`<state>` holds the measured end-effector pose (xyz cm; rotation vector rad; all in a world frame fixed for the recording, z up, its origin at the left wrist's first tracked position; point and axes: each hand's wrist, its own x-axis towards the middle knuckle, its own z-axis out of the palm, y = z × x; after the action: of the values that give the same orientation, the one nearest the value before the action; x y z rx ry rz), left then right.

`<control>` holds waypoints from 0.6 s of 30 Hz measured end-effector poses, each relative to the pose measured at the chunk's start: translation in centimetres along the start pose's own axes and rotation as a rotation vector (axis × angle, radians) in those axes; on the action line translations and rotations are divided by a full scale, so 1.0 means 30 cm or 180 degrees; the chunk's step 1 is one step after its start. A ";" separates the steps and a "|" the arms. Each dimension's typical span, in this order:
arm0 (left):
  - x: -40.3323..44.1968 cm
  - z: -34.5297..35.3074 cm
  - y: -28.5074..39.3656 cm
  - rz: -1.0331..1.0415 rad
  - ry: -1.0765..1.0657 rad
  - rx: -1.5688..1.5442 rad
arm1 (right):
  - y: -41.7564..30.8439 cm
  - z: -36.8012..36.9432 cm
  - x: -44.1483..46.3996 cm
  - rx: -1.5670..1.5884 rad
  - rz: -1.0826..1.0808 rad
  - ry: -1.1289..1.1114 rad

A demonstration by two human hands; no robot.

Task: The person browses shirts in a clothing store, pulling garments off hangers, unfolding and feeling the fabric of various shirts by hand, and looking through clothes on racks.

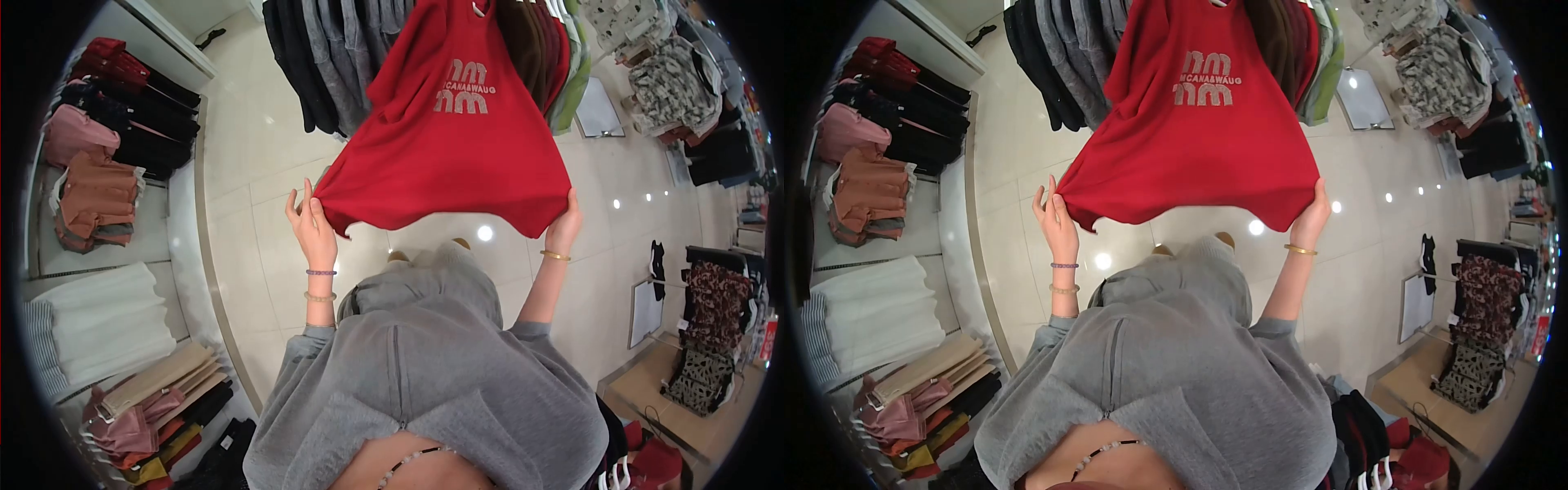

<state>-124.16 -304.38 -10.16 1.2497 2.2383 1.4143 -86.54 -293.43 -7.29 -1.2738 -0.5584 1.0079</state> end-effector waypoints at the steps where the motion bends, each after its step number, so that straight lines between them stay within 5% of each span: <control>1: 0.001 0.005 -0.008 0.0057 0.0010 -0.0012 | 0.022 -0.006 0.011 -0.0096 0.0013 0.0077; 8: -0.005 0.051 -0.041 -0.0525 0.0167 -0.0483 | 0.076 -0.003 0.136 -0.2395 -0.1550 -0.0219; 12: -0.017 0.153 -0.071 -0.0583 0.0339 -0.0529 | 0.055 0.018 0.201 -0.1701 -0.1707 -0.0003; 18: -0.034 0.253 -0.022 -0.0823 0.0597 -0.0489 | 0.046 -0.041 0.417 -0.0067 -0.0471 0.0019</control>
<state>-119.58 -300.41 -14.87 0.7765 2.2570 1.6190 -79.90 -283.38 -11.14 -1.2350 -0.6504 0.8769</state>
